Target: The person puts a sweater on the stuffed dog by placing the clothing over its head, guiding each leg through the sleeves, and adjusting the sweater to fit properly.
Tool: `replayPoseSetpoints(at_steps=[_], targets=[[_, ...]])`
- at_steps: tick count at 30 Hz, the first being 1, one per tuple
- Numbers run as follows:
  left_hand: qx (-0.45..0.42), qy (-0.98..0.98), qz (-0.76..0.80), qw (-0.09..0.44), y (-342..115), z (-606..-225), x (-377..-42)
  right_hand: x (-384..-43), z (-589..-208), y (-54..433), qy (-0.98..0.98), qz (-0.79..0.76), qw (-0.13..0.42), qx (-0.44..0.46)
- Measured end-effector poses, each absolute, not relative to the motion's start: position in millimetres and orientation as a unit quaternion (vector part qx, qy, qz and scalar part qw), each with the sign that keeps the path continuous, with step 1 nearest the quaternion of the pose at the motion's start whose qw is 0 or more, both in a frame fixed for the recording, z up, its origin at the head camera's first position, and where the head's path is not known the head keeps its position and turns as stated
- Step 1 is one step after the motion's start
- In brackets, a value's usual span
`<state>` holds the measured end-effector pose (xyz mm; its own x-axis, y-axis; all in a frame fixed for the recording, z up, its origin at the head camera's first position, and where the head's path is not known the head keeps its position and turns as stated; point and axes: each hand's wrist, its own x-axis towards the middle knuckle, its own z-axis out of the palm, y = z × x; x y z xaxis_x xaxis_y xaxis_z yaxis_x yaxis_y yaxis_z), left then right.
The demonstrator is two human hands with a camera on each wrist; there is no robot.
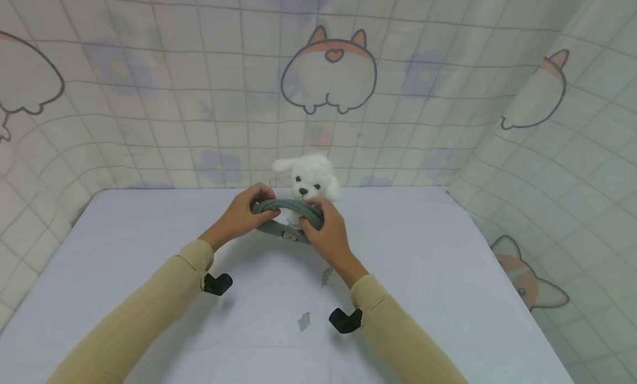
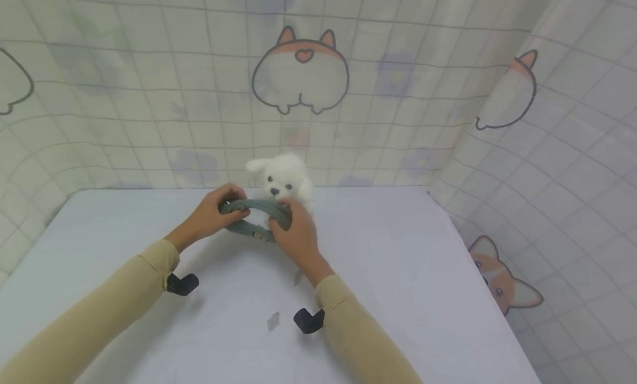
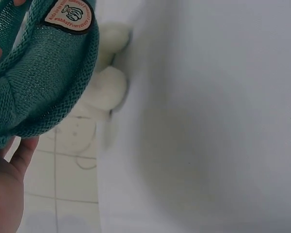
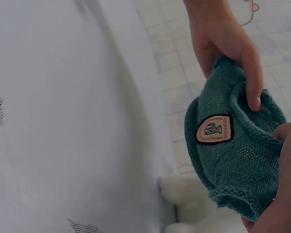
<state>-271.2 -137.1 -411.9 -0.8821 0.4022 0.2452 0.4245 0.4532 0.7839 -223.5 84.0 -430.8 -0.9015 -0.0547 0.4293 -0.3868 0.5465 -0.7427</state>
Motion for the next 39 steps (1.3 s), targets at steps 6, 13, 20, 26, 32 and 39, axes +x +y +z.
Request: replayPoseSetpoints(at_steps=[6,13,20,26,32,39], targets=[[-0.254,-0.857,-0.448,0.023,-135,-407,-275,-226,-425,88,-0.857,0.451,0.211,0.137],[-0.271,-0.858,-0.435,0.04,-131,-404,-282,-234,-421,95,-0.859,0.425,0.243,0.149],[-0.294,-0.853,-0.427,0.068,-125,-401,-292,-241,-415,104,-0.864,0.389,0.274,0.162],[-0.29,-0.856,-0.421,0.072,-119,-400,-299,-247,-410,109,-0.877,0.361,0.277,0.153],[-0.28,-0.864,-0.413,0.068,-116,-404,-302,-250,-413,112,-0.888,0.341,0.269,0.152],[-0.261,-0.876,-0.393,0.096,-112,-408,-303,-256,-414,112,-0.894,0.307,0.285,0.16]])
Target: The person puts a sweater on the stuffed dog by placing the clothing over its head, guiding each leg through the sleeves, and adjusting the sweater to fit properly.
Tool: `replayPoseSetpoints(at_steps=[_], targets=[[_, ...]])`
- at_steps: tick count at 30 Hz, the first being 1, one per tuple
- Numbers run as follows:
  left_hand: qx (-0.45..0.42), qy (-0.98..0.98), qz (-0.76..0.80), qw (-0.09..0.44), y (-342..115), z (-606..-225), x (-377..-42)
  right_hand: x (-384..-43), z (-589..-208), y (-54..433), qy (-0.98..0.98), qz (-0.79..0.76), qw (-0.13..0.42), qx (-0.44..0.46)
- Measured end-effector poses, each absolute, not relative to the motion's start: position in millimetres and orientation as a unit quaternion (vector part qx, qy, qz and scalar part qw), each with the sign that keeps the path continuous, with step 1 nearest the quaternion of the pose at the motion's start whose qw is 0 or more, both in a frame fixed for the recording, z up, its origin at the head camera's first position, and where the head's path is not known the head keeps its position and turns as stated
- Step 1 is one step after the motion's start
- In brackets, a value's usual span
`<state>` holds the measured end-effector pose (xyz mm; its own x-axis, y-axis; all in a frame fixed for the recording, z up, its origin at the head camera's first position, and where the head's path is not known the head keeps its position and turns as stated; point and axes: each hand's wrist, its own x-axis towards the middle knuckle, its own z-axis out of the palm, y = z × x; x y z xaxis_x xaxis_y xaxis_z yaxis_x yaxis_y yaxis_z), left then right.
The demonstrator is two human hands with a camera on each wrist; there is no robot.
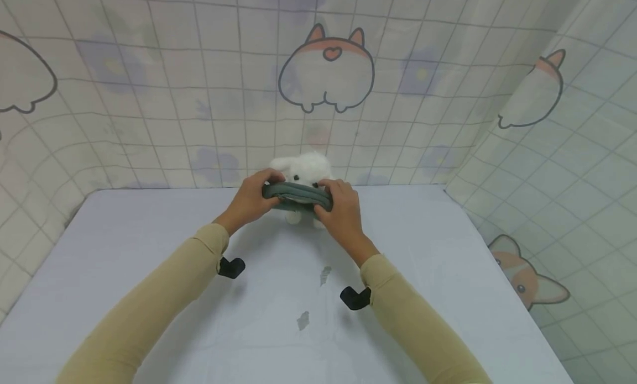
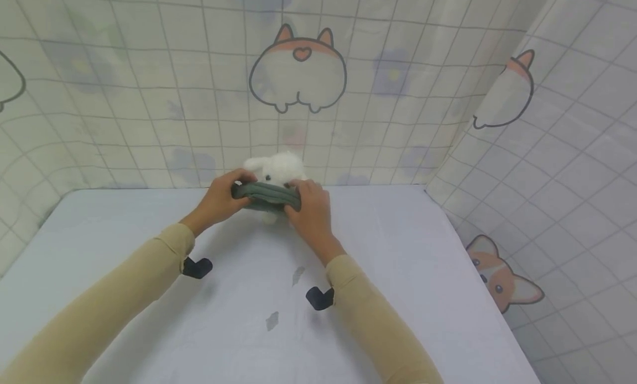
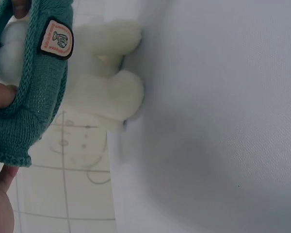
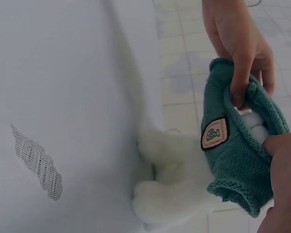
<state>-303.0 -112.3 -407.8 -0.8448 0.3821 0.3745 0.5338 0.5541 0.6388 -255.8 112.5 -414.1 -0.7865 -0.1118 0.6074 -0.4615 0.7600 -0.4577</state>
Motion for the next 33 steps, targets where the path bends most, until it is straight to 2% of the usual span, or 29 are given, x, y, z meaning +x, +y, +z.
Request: replayPoseSetpoints(at_steps=[8,15,19,27,33], targets=[[-0.272,-0.887,-0.328,0.178,-106,-408,-305,-262,-413,114,-0.891,0.267,0.325,0.172],[-0.291,-0.882,-0.303,0.212,-102,-406,-310,-268,-409,117,-0.895,0.251,0.305,0.208],[-0.305,-0.881,-0.301,0.199,-101,-406,-313,-271,-407,118,-0.899,0.248,0.29,0.215],[-0.312,-0.889,-0.308,0.13,-96,-400,-316,-276,-405,121,-0.912,0.256,0.252,0.2],[-0.313,-0.896,-0.294,0.115,-94,-396,-318,-280,-405,125,-0.916,0.261,0.238,0.192]])
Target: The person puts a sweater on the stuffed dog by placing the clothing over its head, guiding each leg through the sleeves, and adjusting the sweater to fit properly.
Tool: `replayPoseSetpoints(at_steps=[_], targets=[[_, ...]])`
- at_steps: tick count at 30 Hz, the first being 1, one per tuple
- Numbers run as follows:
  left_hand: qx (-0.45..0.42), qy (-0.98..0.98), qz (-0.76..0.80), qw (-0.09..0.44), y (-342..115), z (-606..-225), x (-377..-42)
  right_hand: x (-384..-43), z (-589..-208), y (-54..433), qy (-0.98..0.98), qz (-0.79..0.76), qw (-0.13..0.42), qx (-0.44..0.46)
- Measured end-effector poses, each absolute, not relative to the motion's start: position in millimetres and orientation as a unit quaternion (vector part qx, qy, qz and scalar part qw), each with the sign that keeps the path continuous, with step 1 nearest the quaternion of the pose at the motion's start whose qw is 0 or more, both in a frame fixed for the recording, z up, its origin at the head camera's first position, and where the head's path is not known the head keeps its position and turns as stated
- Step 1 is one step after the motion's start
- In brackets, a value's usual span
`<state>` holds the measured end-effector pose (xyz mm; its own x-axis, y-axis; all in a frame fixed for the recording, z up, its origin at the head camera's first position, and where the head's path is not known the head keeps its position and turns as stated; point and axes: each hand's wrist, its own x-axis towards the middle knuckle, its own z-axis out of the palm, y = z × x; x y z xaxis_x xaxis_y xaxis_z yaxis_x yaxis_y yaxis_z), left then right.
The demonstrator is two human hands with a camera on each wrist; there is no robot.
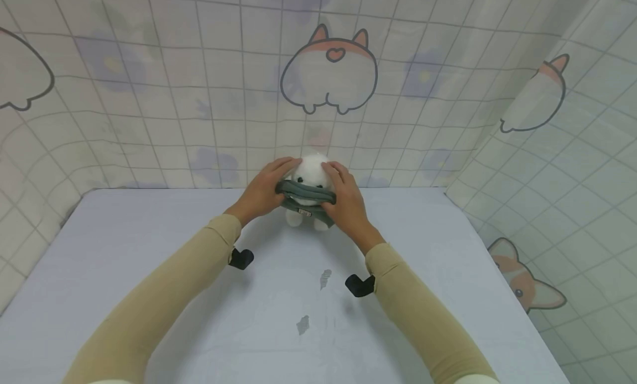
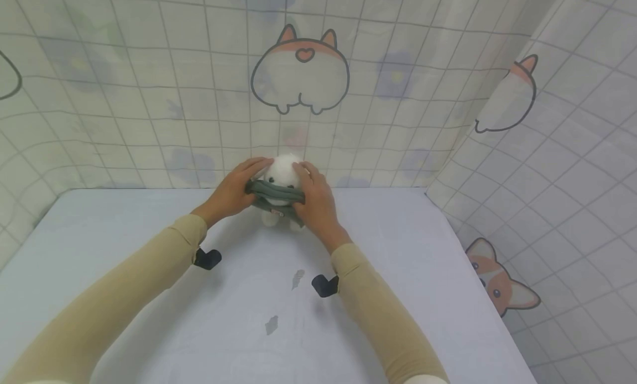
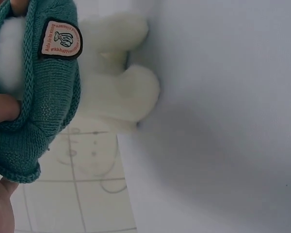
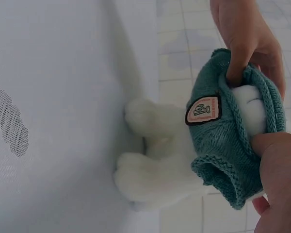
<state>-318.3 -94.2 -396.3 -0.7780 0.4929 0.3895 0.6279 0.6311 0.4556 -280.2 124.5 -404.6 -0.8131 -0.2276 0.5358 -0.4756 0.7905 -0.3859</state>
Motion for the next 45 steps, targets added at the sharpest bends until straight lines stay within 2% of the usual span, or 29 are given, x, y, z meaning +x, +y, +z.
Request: replayPoseSetpoints(at_steps=[11,14,19,24,32,45], targets=[[-0.368,-0.887,-0.198,0.195,-95,-403,-324,-287,-407,137,-0.92,0.208,0.242,0.228],[-0.355,-0.892,-0.216,0.176,-95,-402,-326,-288,-404,141,-0.916,0.237,0.224,0.233],[-0.332,-0.896,-0.273,0.112,-92,-400,-328,-292,-402,146,-0.913,0.3,0.178,0.211],[-0.326,-0.89,-0.312,0.066,-90,-398,-328,-293,-402,148,-0.904,0.341,0.163,0.199],[-0.311,-0.876,-0.368,0.023,-91,-399,-328,-295,-401,149,-0.895,0.382,0.129,0.19],[-0.271,-0.881,-0.386,-0.027,-91,-400,-324,-296,-402,146,-0.904,0.38,0.111,0.161]])
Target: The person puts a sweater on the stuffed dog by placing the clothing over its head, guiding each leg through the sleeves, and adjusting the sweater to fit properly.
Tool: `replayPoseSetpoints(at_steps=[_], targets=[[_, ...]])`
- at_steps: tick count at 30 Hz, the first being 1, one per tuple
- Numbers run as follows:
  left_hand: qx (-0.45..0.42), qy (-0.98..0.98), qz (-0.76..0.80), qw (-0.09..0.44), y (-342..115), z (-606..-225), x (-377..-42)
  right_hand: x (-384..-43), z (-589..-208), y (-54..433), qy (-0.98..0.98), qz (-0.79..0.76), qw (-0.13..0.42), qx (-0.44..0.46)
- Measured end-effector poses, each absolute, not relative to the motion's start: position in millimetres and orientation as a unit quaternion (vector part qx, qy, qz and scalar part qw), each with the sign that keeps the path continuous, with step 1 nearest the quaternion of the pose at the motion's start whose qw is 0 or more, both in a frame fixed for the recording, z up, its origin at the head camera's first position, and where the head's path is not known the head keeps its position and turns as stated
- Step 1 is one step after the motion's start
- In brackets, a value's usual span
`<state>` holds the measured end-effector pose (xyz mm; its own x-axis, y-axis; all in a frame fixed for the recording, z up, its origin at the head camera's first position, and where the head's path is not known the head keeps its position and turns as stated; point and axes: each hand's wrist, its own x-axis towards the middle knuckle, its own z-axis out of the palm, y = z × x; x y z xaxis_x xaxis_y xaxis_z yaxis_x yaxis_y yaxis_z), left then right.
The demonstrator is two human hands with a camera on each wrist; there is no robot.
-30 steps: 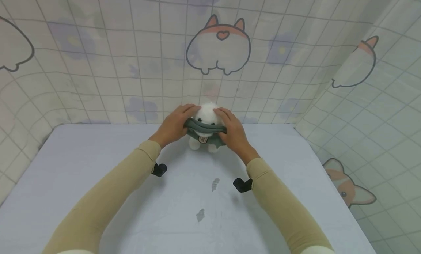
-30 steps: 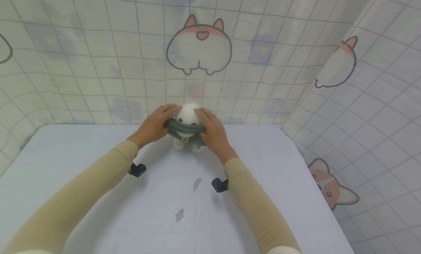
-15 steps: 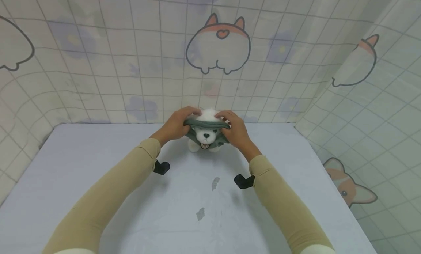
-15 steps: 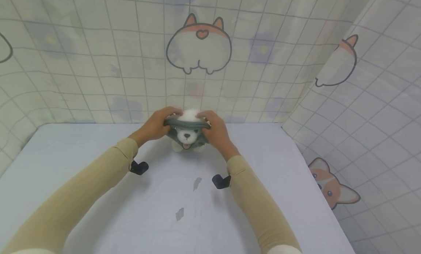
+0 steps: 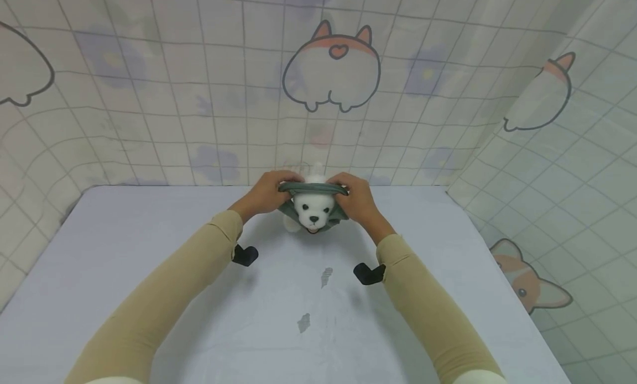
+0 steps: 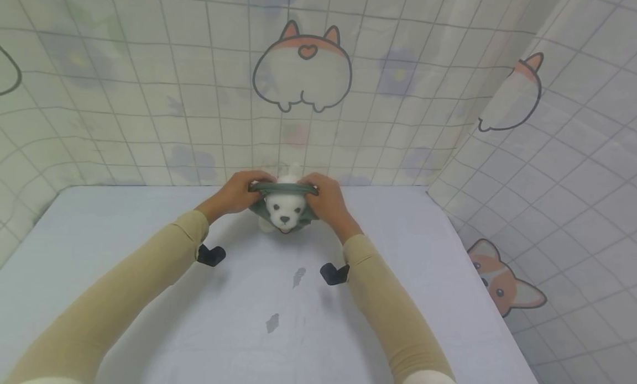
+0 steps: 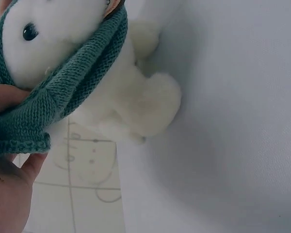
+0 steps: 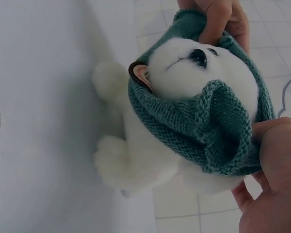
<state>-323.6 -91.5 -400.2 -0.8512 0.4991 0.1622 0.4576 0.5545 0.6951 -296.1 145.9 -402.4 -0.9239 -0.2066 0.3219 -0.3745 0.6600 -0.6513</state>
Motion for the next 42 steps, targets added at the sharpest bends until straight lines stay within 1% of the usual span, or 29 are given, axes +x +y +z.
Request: replayPoseSetpoints(at_steps=[7,11,14,19,23,26,33,37,42], targets=[[0.264,0.876,0.403,0.029,-89,-403,-325,-297,-401,146,-0.904,0.402,0.068,0.132],[0.262,0.878,0.401,0.021,-86,-406,-329,-299,-399,145,-0.904,0.409,0.05,0.119],[0.251,0.873,0.417,0.025,-85,-407,-332,-299,-396,143,-0.901,0.419,0.047,0.104],[0.217,0.849,0.48,0.047,-85,-408,-335,-303,-394,139,-0.896,0.431,0.042,0.096],[0.198,0.823,0.526,0.086,-85,-409,-335,-307,-394,139,-0.892,0.444,0.014,0.084],[0.191,0.813,0.54,0.104,-85,-409,-335,-311,-393,142,-0.887,0.457,-0.013,0.066],[0.189,0.808,0.544,0.12,-82,-405,-334,-321,-394,142,-0.868,0.493,-0.047,0.031],[0.193,0.805,0.547,0.126,-80,-405,-334,-321,-394,140,-0.858,0.51,-0.06,0.008],[0.204,0.808,0.538,0.125,-84,-409,-336,-320,-395,141,-0.842,0.533,-0.077,0.002]])
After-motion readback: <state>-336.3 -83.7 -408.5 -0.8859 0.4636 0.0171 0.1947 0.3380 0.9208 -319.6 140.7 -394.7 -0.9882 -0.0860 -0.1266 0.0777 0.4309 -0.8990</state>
